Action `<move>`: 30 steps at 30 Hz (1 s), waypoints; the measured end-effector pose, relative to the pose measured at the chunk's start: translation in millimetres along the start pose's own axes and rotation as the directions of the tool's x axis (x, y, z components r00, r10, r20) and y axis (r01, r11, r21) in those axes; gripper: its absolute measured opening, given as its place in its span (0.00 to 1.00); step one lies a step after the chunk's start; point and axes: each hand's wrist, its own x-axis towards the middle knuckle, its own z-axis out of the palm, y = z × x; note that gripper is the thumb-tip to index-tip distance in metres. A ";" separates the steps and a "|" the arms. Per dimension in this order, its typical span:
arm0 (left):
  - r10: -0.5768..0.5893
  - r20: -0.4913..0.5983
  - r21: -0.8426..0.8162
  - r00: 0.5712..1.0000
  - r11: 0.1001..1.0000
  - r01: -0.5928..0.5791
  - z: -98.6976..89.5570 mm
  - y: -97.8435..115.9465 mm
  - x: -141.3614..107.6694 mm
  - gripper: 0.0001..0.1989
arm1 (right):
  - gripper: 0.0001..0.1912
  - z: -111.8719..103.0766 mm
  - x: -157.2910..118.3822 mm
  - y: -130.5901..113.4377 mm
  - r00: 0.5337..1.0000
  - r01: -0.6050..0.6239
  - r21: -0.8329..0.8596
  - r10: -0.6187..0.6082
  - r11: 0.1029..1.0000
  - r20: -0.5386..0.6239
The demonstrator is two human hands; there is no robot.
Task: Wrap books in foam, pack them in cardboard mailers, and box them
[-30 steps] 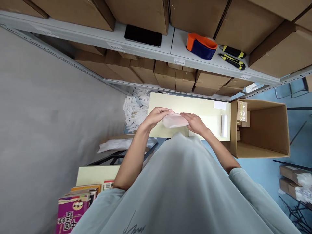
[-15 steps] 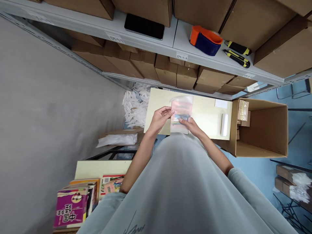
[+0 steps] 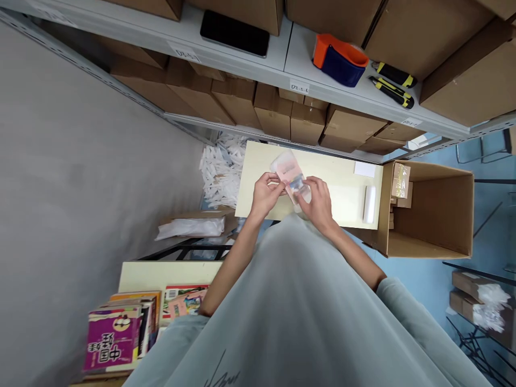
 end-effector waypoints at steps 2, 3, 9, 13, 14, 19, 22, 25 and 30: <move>0.029 -0.014 0.021 0.999 0.999 -0.029 6.0 -0.8 -4.0 0.22 | 0.18 3.7 -2.4 -11.9 0.996 0.054 -0.086 -0.049 0.995 0.068; 0.052 -0.016 0.046 0.999 0.998 -0.051 8.7 -0.6 -6.3 0.20 | 0.17 6.6 -2.9 -17.0 0.994 0.056 -0.116 -0.045 0.992 0.101; 0.196 -0.011 0.104 0.981 0.975 -0.194 12.6 2.8 -18.9 0.17 | 0.16 18.8 6.7 -22.6 0.995 -0.063 0.030 0.060 0.998 0.085; 0.261 -0.029 0.210 0.965 0.945 -0.250 -10.8 -3.4 -17.8 0.23 | 0.17 18.0 23.5 -7.3 0.955 -0.297 0.419 0.255 0.858 0.155; 0.284 -0.074 0.264 0.956 0.930 -0.256 -20.1 -7.1 -15.9 0.25 | 0.19 17.8 26.7 -3.7 0.937 -0.349 0.506 0.292 0.789 0.191; 0.161 -0.120 0.186 0.980 0.973 -0.138 -63.7 -32.0 -3.6 0.30 | 0.24 25.0 28.6 3.1 0.863 -0.499 0.649 0.394 0.574 0.316; 0.064 -0.038 0.077 0.997 0.995 -0.061 -78.8 -45.0 1.4 0.26 | 0.24 43.1 25.1 3.2 0.840 -0.534 0.638 0.431 0.554 0.329; 0.028 -0.085 0.049 0.996 0.999 -0.024 -91.0 -56.7 9.3 0.25 | 0.25 73.5 24.8 6.3 0.820 -0.564 0.606 0.467 0.561 0.331; -0.038 -0.118 0.134 0.992 0.989 0.054 -118.3 -80.5 43.2 0.22 | 0.21 138.4 38.7 19.8 0.792 -0.607 0.529 0.510 0.593 0.337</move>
